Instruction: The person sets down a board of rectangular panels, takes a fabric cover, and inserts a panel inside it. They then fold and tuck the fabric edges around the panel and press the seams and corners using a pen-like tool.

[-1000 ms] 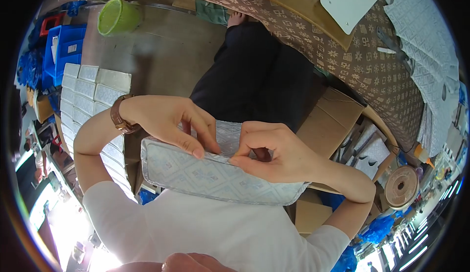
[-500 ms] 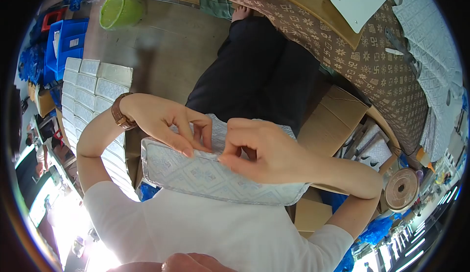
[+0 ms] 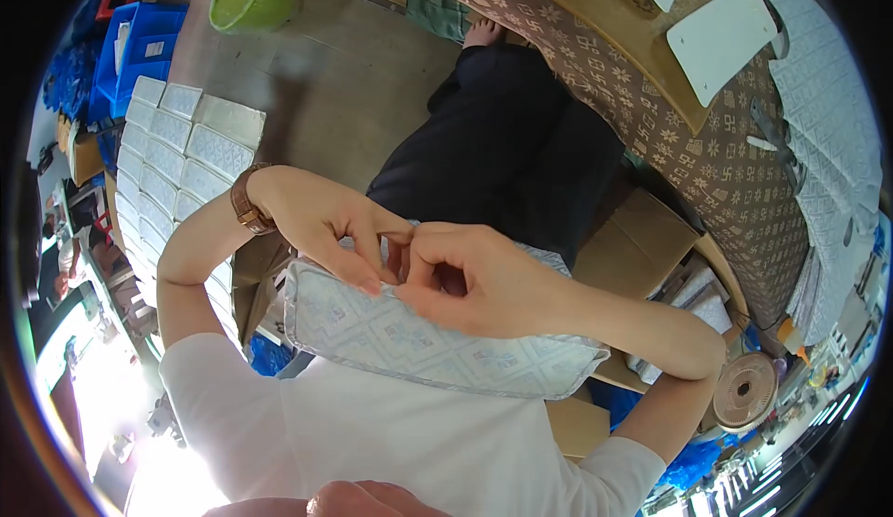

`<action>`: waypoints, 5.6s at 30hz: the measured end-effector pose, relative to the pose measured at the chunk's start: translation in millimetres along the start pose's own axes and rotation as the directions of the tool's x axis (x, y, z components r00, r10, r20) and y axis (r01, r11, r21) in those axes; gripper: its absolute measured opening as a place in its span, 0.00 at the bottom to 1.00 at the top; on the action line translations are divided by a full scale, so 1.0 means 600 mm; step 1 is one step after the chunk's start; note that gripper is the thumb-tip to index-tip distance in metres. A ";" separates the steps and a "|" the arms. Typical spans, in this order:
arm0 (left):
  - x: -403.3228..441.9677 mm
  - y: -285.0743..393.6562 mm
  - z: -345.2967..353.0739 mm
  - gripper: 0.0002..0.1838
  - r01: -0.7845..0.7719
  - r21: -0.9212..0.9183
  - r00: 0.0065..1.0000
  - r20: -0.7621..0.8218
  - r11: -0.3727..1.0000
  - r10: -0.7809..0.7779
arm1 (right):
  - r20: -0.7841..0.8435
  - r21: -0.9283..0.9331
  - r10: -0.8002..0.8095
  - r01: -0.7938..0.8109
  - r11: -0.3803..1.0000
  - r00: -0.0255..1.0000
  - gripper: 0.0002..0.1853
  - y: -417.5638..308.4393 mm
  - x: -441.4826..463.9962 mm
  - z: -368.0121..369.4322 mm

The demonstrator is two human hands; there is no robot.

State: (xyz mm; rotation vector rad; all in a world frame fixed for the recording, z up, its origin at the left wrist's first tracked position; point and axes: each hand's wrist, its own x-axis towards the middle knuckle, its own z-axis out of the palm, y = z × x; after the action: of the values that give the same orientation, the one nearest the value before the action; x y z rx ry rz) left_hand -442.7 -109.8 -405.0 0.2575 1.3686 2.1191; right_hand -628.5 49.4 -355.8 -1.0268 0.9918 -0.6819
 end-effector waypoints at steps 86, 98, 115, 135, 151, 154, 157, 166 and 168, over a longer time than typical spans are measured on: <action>0.035 0.095 -0.025 0.14 -0.048 0.076 0.899 -0.432 0.996 0.076 | -0.599 0.477 0.142 0.208 0.854 0.788 0.03 0.068 -0.205 -0.031; 0.243 0.119 -0.011 0.22 0.224 0.349 0.965 0.051 0.910 -0.257 | -0.590 0.359 0.057 0.199 0.912 0.806 0.02 0.096 -0.240 -0.007; 0.218 0.098 0.004 0.18 0.248 0.281 0.942 0.153 0.927 -0.299 | -0.262 0.249 0.269 -0.204 0.947 0.927 0.06 0.063 -0.206 -0.040; 0.215 0.096 -0.054 0.38 0.138 0.182 0.980 0.118 0.974 -0.161 | -0.977 0.038 -0.085 0.550 0.835 0.196 0.27 0.182 -0.205 0.065; 0.035 0.004 0.056 0.41 -0.278 0.012 0.509 -0.846 0.961 0.158 | -0.946 -0.318 -0.321 -0.323 0.891 0.045 0.02 0.160 -0.247 -0.129; 0.060 0.028 0.042 0.40 -0.306 -0.018 0.479 -0.867 0.952 0.137 | -0.704 -0.465 -0.710 -0.780 0.420 0.037 0.10 0.148 -0.265 -0.284; 0.079 0.053 0.022 0.38 -0.335 0.014 0.539 -0.817 0.942 0.204 | -0.687 -0.413 -0.705 -0.892 0.182 0.174 0.16 0.157 -0.282 -0.395; 0.109 0.022 -0.010 0.35 -0.368 0.061 0.629 -0.718 0.928 0.297 | -0.810 -0.461 -0.576 -0.725 0.512 0.107 0.02 0.064 -0.292 -0.339; 0.112 0.014 -0.013 0.35 -0.390 0.044 0.628 -0.718 0.920 0.301 | -0.797 -0.588 -0.592 -0.381 0.714 0.121 0.03 0.015 -0.276 -0.263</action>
State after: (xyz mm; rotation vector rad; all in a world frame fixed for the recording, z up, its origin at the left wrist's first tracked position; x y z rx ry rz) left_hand -503.3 -79.2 -411.5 -0.4617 1.7005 2.7875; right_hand -840.6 132.8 -334.9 -1.2651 2.6556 -1.2674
